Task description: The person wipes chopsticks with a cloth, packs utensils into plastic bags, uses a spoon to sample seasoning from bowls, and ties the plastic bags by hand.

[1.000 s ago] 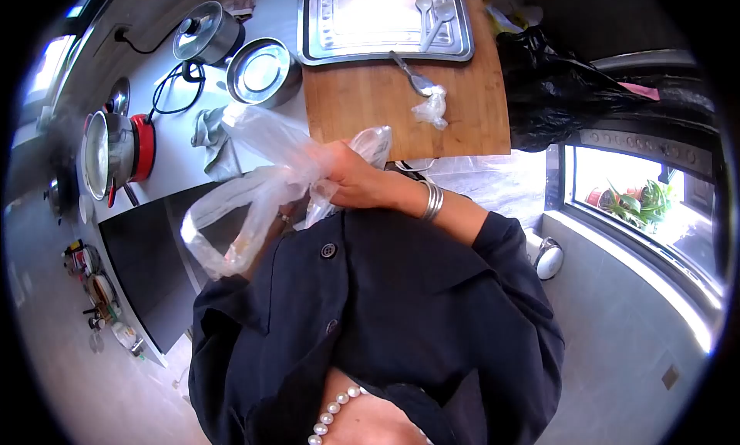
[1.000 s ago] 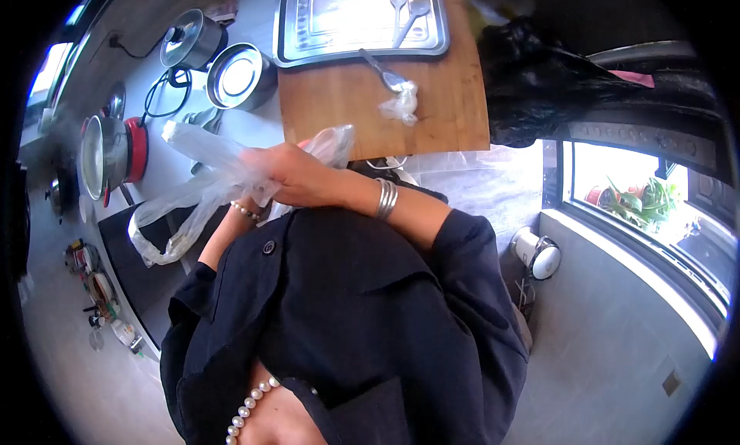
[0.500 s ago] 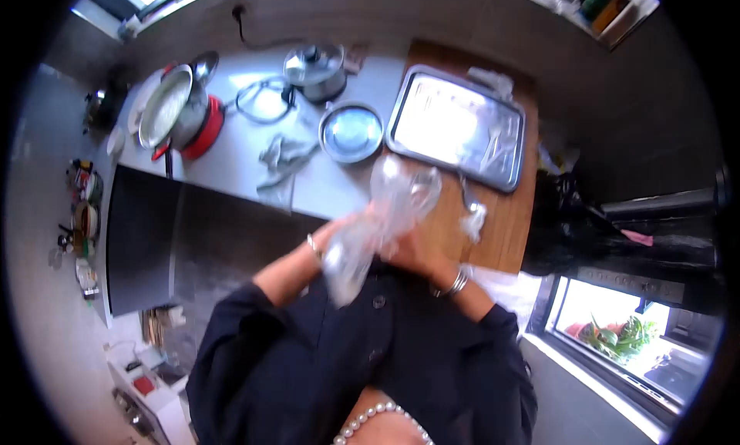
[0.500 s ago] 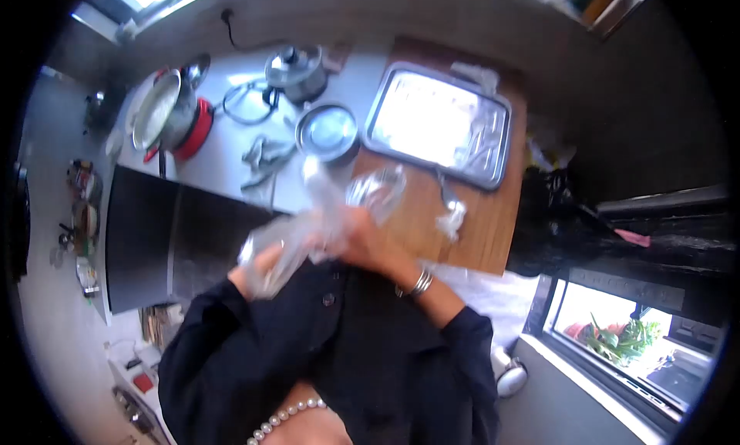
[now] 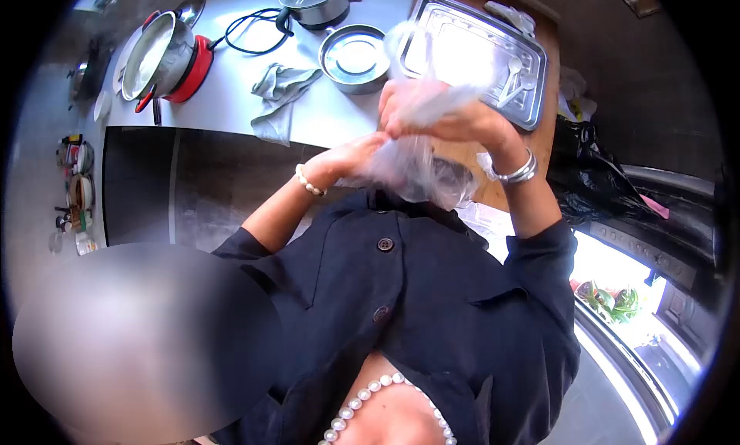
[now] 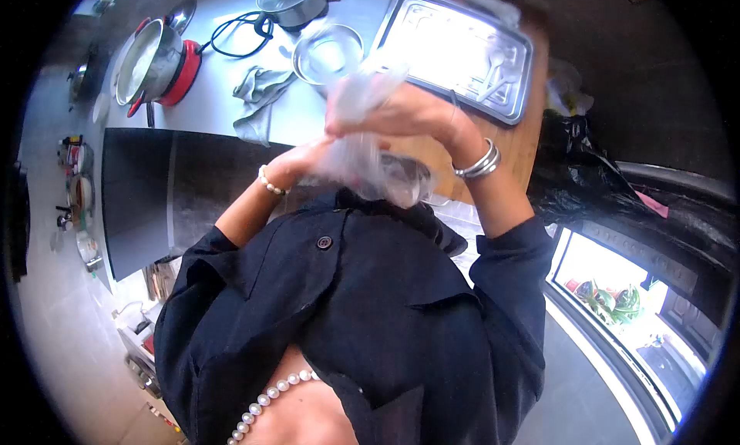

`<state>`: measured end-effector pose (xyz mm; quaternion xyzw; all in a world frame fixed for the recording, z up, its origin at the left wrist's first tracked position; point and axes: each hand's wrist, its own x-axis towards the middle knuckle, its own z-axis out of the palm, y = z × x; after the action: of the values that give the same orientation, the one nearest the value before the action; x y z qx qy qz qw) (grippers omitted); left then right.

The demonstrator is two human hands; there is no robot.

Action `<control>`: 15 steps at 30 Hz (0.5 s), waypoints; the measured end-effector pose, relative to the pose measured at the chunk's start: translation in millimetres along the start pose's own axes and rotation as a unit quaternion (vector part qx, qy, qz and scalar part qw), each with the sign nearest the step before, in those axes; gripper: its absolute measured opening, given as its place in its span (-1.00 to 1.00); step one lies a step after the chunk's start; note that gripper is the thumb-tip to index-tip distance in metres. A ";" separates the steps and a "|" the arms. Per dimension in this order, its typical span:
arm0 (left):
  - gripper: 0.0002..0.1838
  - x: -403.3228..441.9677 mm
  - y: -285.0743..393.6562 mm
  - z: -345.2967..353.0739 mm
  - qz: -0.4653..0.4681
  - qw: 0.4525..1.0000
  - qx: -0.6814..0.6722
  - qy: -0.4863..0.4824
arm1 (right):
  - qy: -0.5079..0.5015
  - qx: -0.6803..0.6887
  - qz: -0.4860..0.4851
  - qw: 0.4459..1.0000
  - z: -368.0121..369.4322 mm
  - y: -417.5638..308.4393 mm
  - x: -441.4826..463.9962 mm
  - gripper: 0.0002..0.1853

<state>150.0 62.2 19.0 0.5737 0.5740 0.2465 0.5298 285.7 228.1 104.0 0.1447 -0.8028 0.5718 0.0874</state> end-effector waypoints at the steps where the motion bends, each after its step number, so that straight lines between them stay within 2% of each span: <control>1: -0.41 0.5 11.8 -7.1 0.004 0.999 -0.053 -0.003 | 0.007 0.129 0.050 0.990 -5.4 -3.5 4.5 -0.79; 3: -0.45 7.9 35.2 -18.9 0.016 0.988 -0.156 -0.007 | 0.061 0.164 0.102 0.979 -8.8 12.5 1.4 -0.71; 4: -0.50 19.1 22.6 -12.6 0.084 0.969 -0.230 0.015 | 0.084 0.185 0.140 0.969 -9.6 24.5 -5.1 -0.69; 5: -0.55 27.8 17.4 -13.8 0.060 0.949 -0.308 -0.006 | 0.108 0.205 0.179 0.956 -9.5 30.3 -6.9 -0.67; 7: -0.54 41.5 23.0 -20.3 0.036 0.950 -0.311 -0.018 | 0.140 0.217 0.157 0.953 -10.1 40.3 -9.3 -0.62; 8: -0.56 39.5 33.4 -21.8 0.096 0.975 -0.198 -0.017 | 0.142 0.217 0.154 0.953 -12.6 47.3 -13.7 -0.62; 11: -0.57 46.8 34.5 -23.7 0.041 0.965 -0.253 -0.054 | 0.197 0.217 0.165 0.941 -14.4 44.3 -20.6 -0.60; 13: -0.57 36.7 44.7 -18.8 -0.007 0.899 -0.426 -0.101 | 0.240 0.215 0.190 0.927 -13.4 42.8 -23.1 -0.59; 14: -0.55 42.2 27.4 -13.0 -0.035 0.838 -0.517 -0.170 | 0.267 0.195 0.194 0.924 -10.5 43.4 -21.5 -0.58; 15: -0.56 41.8 28.1 -12.8 -0.043 0.836 -0.525 -0.152 | 0.304 0.195 0.208 0.909 -9.3 42.0 -19.0 -0.56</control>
<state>158.9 111.0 34.5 0.2143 0.2949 0.3973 0.8422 289.4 252.2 63.8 -0.1924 -0.6218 0.7384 0.1765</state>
